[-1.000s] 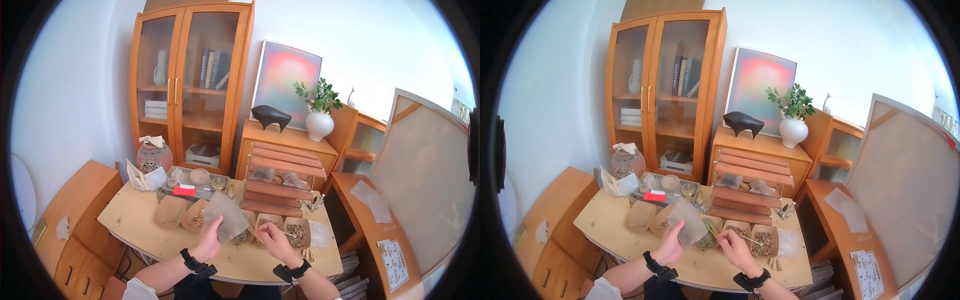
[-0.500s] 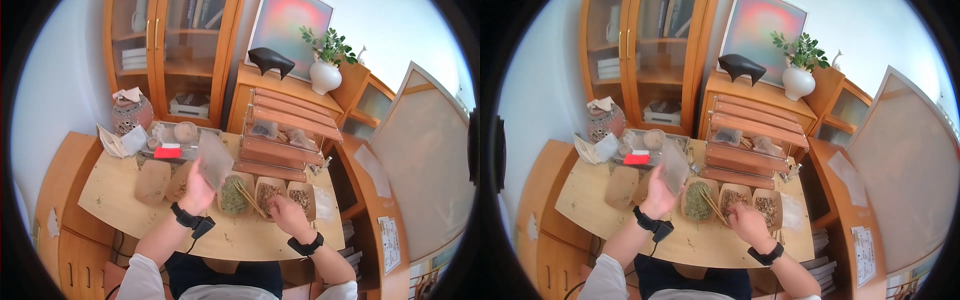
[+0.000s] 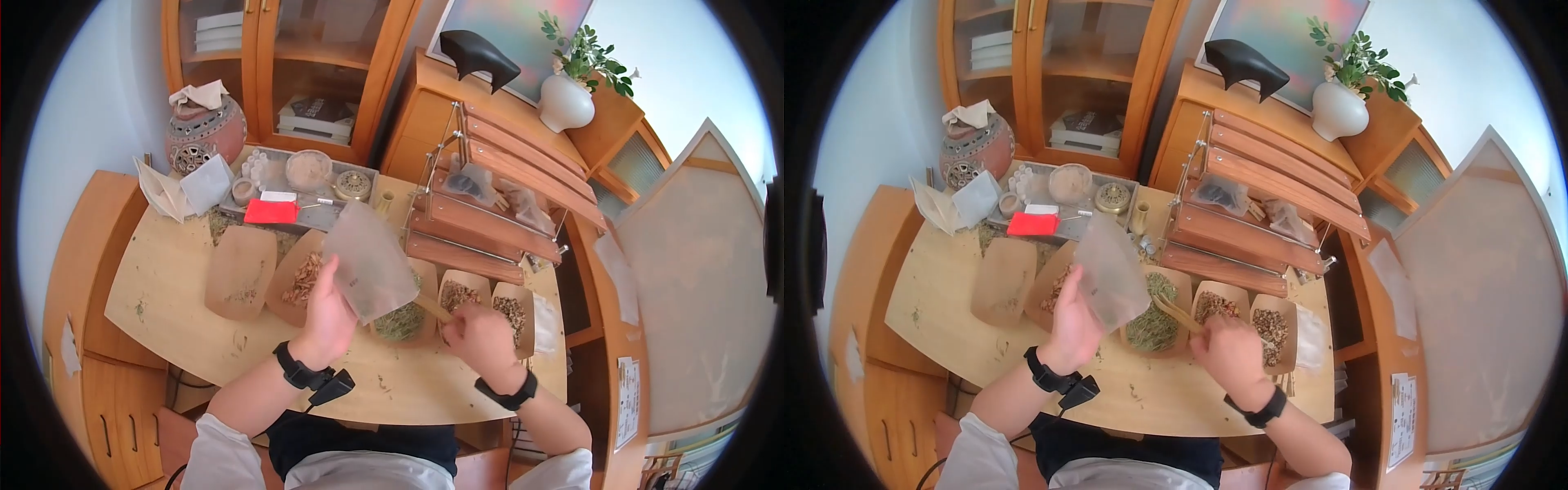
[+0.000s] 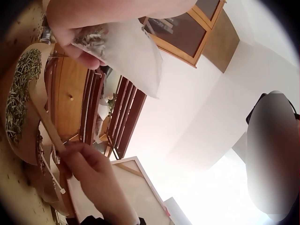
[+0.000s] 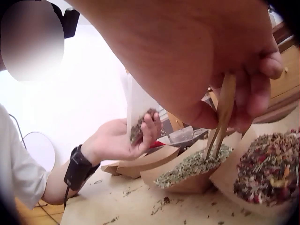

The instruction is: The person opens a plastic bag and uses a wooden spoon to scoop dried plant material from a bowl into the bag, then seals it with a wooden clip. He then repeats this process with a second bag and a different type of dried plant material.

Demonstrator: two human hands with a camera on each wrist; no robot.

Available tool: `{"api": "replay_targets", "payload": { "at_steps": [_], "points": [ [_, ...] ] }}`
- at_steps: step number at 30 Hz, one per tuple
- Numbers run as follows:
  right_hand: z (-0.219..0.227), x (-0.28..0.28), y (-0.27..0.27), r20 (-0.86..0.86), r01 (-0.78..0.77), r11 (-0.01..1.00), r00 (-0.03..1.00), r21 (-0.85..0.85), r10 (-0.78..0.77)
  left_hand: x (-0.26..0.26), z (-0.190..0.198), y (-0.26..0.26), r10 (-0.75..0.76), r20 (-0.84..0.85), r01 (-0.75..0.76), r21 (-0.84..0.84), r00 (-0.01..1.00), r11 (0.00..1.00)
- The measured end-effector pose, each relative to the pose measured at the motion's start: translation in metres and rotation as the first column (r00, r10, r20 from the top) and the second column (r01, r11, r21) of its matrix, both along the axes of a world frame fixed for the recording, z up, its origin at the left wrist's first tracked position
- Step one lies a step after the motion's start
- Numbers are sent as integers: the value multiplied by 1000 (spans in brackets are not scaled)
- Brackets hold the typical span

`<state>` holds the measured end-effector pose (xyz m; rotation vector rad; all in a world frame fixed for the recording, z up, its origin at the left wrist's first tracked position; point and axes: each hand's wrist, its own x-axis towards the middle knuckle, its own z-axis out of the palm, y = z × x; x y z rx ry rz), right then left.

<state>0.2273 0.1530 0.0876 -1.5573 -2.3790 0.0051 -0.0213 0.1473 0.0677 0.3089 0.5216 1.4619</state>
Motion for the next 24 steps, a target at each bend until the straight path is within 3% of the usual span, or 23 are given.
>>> {"api": "replay_targets", "payload": {
  "at_steps": [1, 6, 9, 12, 15, 18, 24],
  "points": [
    [9, 1, -2, -13, 60, 997, 998, -45, -61, 1, -1, -1, 5, -2, -5, -3, 1000, 1000],
    [34, 21, 0, -32, 72, 982, 996, -174, -79, 2, 1, -3, 70, -54, -70, -14, 996, 997],
    [46, 19, -2, 88, 108, 978, 992, -180, -93, 3, 3, -3, 91, -83, -94, -33, 992, 995],
    [43, 18, 0, 62, 102, 984, 994, -146, -94, 5, 1, -3, 85, -102, -89, -41, 991, 995],
    [35, 12, 2, 49, 99, 964, 995, -247, -89, 7, -2, -1, 72, -115, -78, -50, 991, 996],
    [27, 6, 6, -69, 103, 920, 988, -377, -139, 9, -6, 0, 61, -91, -66, -57, 994, 996],
    [12, -7, 4, -180, 39, 916, 976, -399, -120, 9, -5, 0, 59, -61, -63, -74, 996, 995]
  ]
}}
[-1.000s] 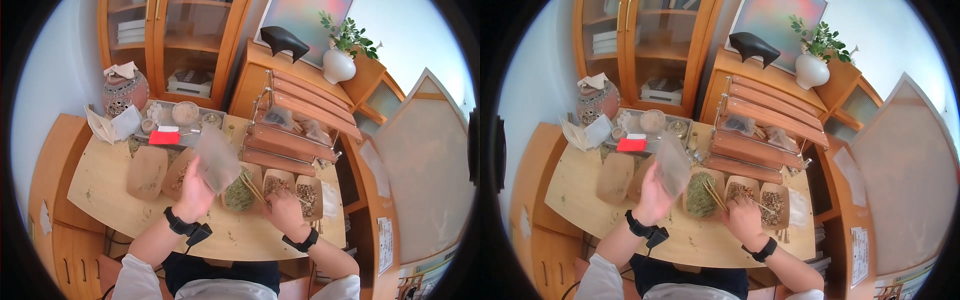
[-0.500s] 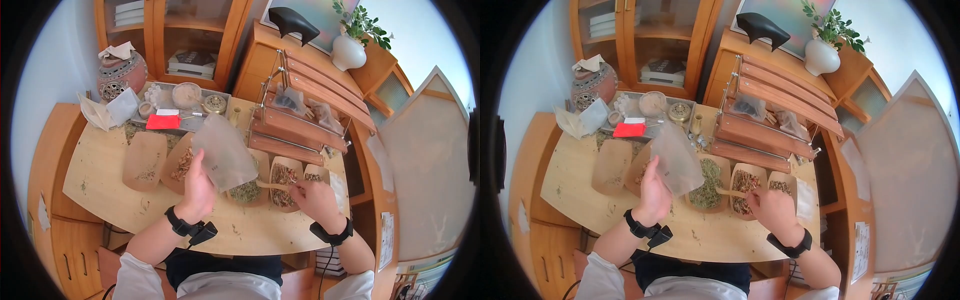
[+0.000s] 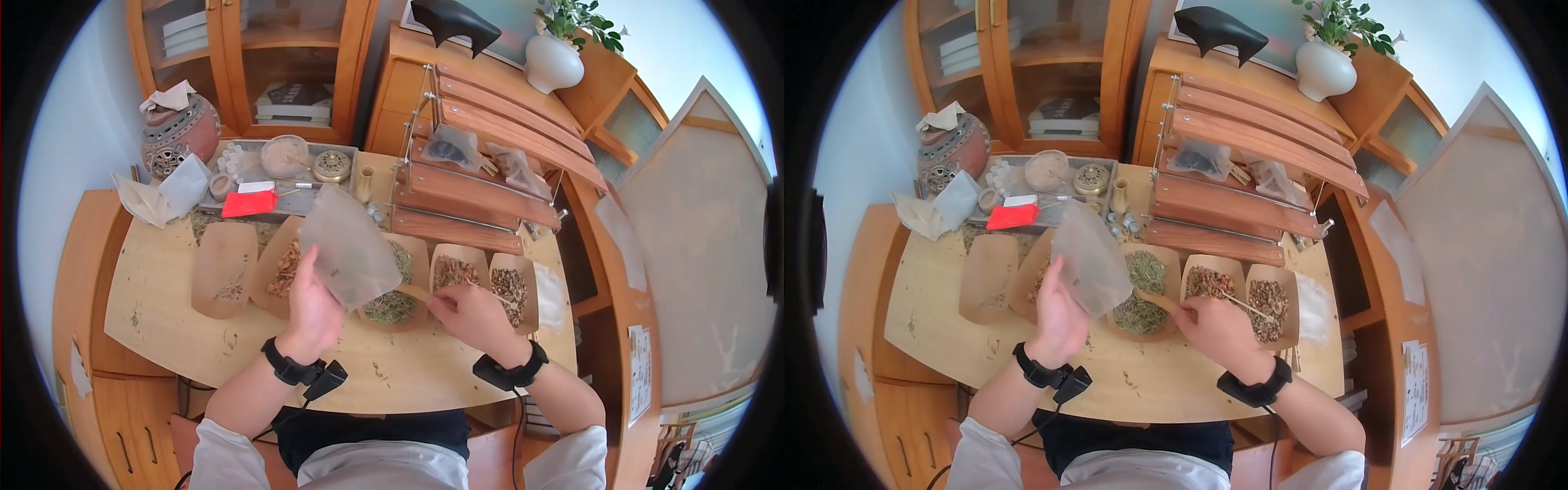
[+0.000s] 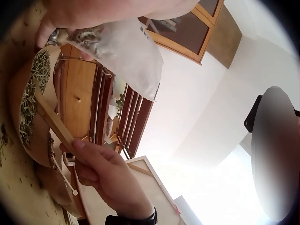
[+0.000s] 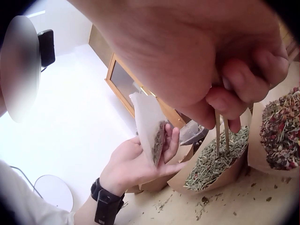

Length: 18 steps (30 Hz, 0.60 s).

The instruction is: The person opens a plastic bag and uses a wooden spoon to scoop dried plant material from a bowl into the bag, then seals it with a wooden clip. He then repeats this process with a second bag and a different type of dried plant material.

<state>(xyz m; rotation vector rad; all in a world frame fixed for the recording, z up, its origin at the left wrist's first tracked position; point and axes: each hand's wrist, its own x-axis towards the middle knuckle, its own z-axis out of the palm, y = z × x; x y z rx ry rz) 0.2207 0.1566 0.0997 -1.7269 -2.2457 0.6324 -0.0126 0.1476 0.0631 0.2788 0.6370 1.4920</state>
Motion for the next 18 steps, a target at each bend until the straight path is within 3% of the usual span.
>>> {"api": "replay_targets", "payload": {
  "at_steps": [6, 9, 12, 15, 18],
  "points": [
    [-21, -5, -4, 151, -110, 977, 985, 183, 83, 1, -2, 1, 18, -24, -18, 10, 1000, 1000],
    [-25, -4, -5, 112, -112, 966, 990, 231, 88, 2, 0, 1, 29, -43, -29, 7, 999, 1000],
    [-29, 3, -2, -15, -84, 968, 996, 237, 90, 1, -4, 0, 48, -68, -47, 18, 996, 999],
    [-26, 15, 5, -150, 10, 999, 989, 35, -5, 0, -4, 0, 63, -81, -62, 17, 995, 998],
    [-22, 24, 8, -252, 22, 1000, 967, 3, -21, 1, 3, -2, 64, -102, -67, -22, 993, 998]
  ]
}}
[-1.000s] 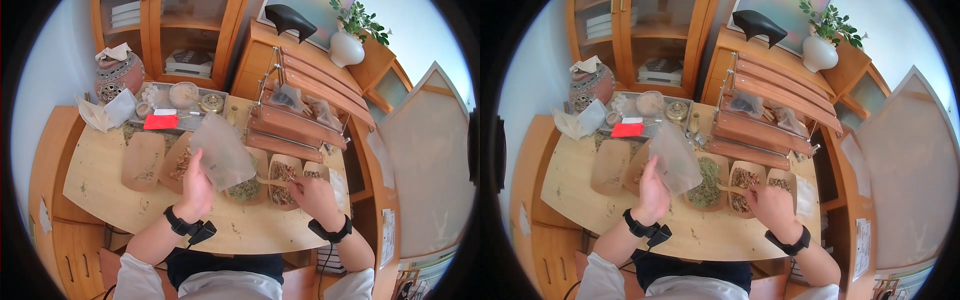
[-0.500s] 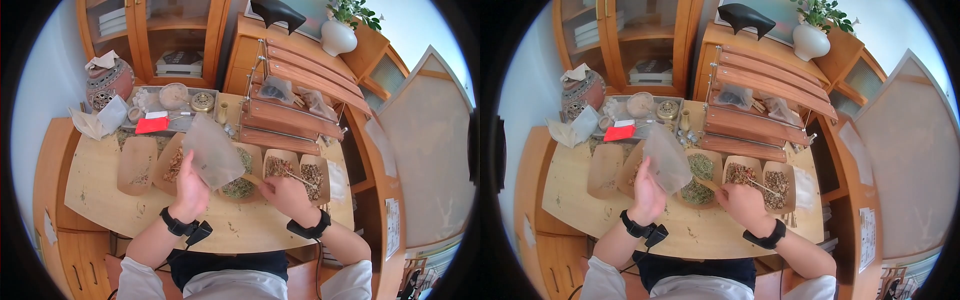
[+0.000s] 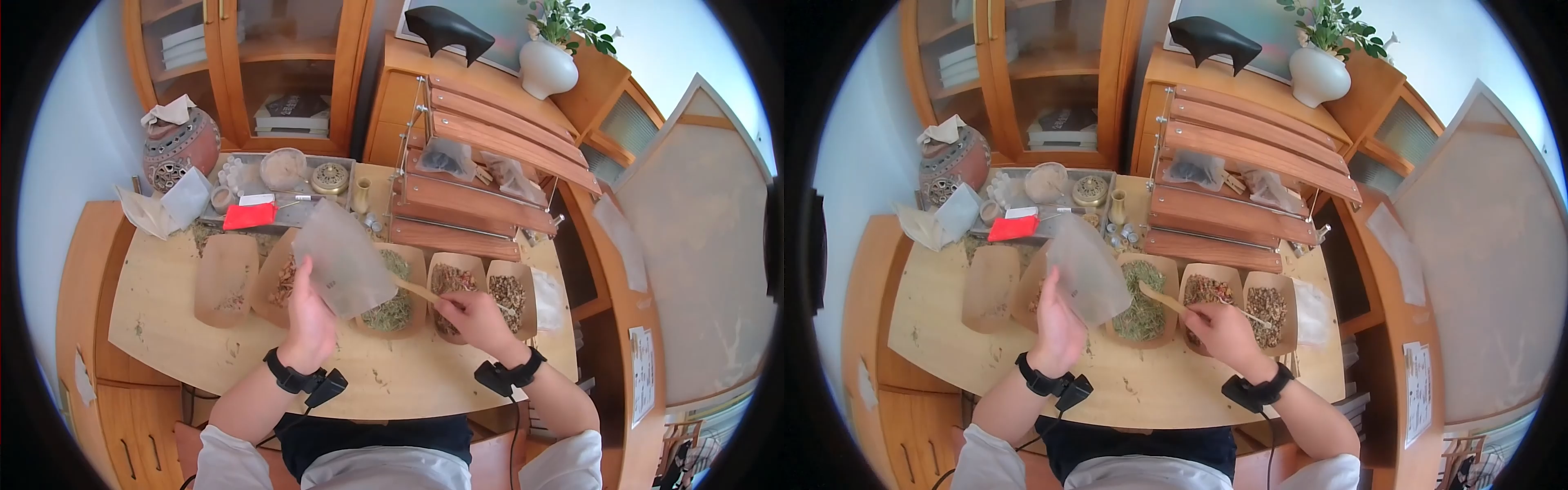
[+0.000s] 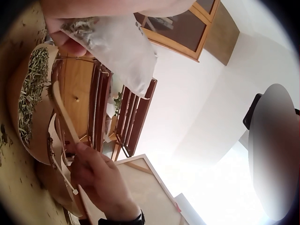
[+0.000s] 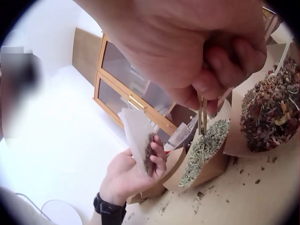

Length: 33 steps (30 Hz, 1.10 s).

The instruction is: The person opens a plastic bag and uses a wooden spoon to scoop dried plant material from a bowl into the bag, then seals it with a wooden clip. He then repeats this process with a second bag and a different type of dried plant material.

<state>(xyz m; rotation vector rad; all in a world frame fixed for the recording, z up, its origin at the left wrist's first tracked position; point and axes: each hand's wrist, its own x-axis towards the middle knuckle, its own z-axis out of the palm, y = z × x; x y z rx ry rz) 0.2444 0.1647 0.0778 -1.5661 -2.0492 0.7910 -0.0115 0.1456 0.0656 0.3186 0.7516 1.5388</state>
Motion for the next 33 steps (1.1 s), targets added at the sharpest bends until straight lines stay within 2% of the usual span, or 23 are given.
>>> {"api": "replay_targets", "payload": {
  "at_steps": [3, 4, 11, 14, 17, 19, 24, 27, 30, 33],
  "points": [
    [24, 12, -3, -133, 11, 986, 991, -163, -33, 2, 0, 0, -19, 3, 20, -23, 1000, 1000],
    [43, 8, -7, -144, 49, 970, 986, -240, -85, 2, -2, 0, -27, 2, 27, -30, 1000, 999],
    [84, -3, -14, -305, -20, 996, 952, -85, -7, 2, -8, -1, -119, 21, 118, 12, 993, 993],
    [85, -11, -12, -272, -53, 982, 962, -183, 2, 3, -12, 0, -145, 24, 145, 37, 989, 989],
    [94, -22, -16, -159, -47, 973, 987, -227, 11, 5, -2, -4, -199, 32, 200, -1, 979, 980],
    [95, -20, -19, -173, -40, 980, 985, -196, 5, 5, -6, -3, -212, 44, 212, 6, 976, 977],
    [89, -4, -16, -267, 57, 988, 959, -145, -94, 2, -8, -2, -107, 73, 104, 40, 992, 994],
    [77, -1, -3, 23, 21, 998, 1000, -51, -20, 0, -5, 0, 6, 92, -10, 45, 996, 999],
    [52, -18, 9, 178, -87, 986, 982, 140, 62, -2, -1, 0, 42, 110, -46, 33, 993, 998],
    [35, -38, 16, 229, -180, 945, 966, 272, 118, -3, -5, 2, 55, 113, -60, 38, 992, 998]
  ]
}}
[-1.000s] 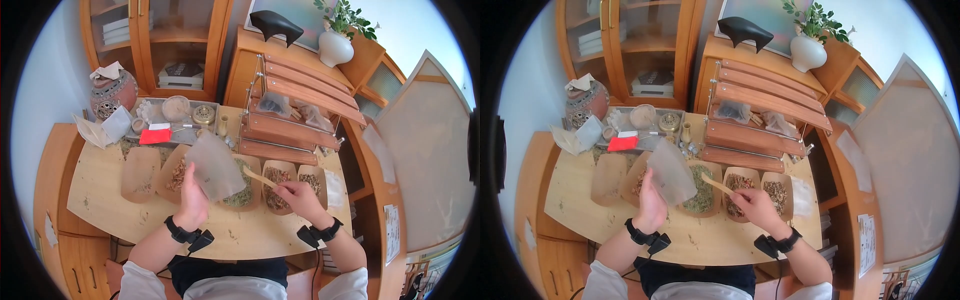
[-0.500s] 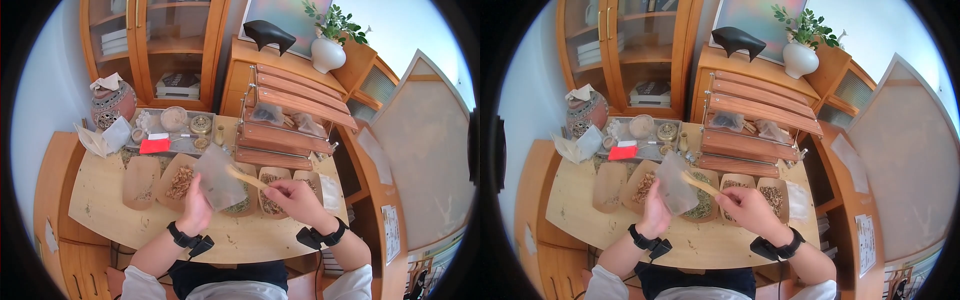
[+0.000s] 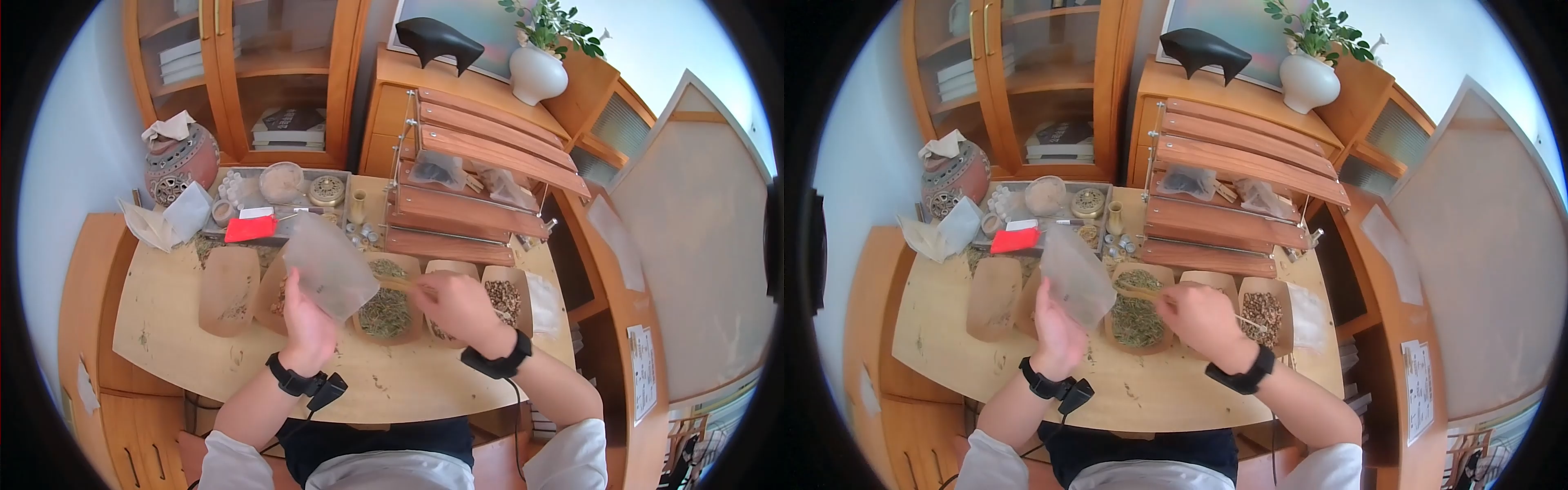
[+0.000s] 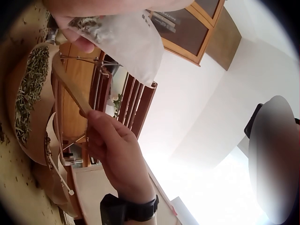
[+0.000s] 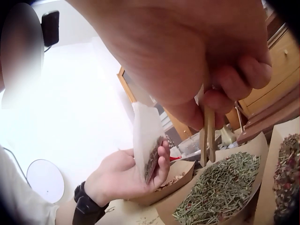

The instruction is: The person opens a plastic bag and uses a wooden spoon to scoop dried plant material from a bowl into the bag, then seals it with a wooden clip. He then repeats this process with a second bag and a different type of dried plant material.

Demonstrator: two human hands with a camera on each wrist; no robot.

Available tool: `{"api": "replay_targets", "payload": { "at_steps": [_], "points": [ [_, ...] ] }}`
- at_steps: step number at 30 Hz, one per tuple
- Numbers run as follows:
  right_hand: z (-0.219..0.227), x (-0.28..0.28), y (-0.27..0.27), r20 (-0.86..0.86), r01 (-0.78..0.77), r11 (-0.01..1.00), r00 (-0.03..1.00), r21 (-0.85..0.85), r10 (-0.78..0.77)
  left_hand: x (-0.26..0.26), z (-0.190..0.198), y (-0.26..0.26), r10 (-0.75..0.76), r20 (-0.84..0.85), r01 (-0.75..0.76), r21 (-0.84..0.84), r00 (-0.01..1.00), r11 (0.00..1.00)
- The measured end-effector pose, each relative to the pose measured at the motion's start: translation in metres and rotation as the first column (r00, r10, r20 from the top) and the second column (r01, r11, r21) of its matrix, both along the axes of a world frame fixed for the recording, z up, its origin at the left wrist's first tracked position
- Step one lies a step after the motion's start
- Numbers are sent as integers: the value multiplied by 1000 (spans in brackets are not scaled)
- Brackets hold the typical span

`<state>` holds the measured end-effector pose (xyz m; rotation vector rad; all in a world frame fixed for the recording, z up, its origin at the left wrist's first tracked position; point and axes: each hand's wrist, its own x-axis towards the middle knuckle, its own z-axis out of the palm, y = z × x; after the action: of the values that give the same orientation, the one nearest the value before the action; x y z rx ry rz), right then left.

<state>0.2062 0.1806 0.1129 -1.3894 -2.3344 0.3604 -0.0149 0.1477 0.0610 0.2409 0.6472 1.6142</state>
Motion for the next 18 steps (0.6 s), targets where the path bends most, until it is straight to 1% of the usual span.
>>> {"api": "replay_targets", "payload": {
  "at_steps": [3, 6, 9, 12, 13, 16, 18],
  "points": [
    [-6, -8, 0, 108, -38, 999, 993, 14, 36, -1, -3, 1, -13, -2, 13, 4, 1000, 1000],
    [-8, 6, 4, 211, -5, 999, 977, 32, -2, -3, -5, 1, -11, 7, 11, 1, 1000, 1000],
    [12, 19, 9, 128, 71, 996, 990, -57, -63, -2, -3, 1, 14, -14, -14, -17, 1000, 1000],
    [16, 25, 20, 130, 214, 970, 971, -114, -199, -1, -3, 0, 8, -28, -8, 4, 1000, 1000],
    [12, 26, 23, 128, 226, 965, 969, -135, -210, -1, -4, 1, -1, -30, 2, 16, 1000, 1000],
    [-3, 31, 28, 55, 156, 964, 988, -217, -147, 1, 0, 0, -28, -37, 29, 28, 999, 999],
    [-8, 36, 30, -28, 89, 946, 994, -313, -103, 0, 0, 0, -36, -34, 37, 33, 999, 999]
  ]
}}
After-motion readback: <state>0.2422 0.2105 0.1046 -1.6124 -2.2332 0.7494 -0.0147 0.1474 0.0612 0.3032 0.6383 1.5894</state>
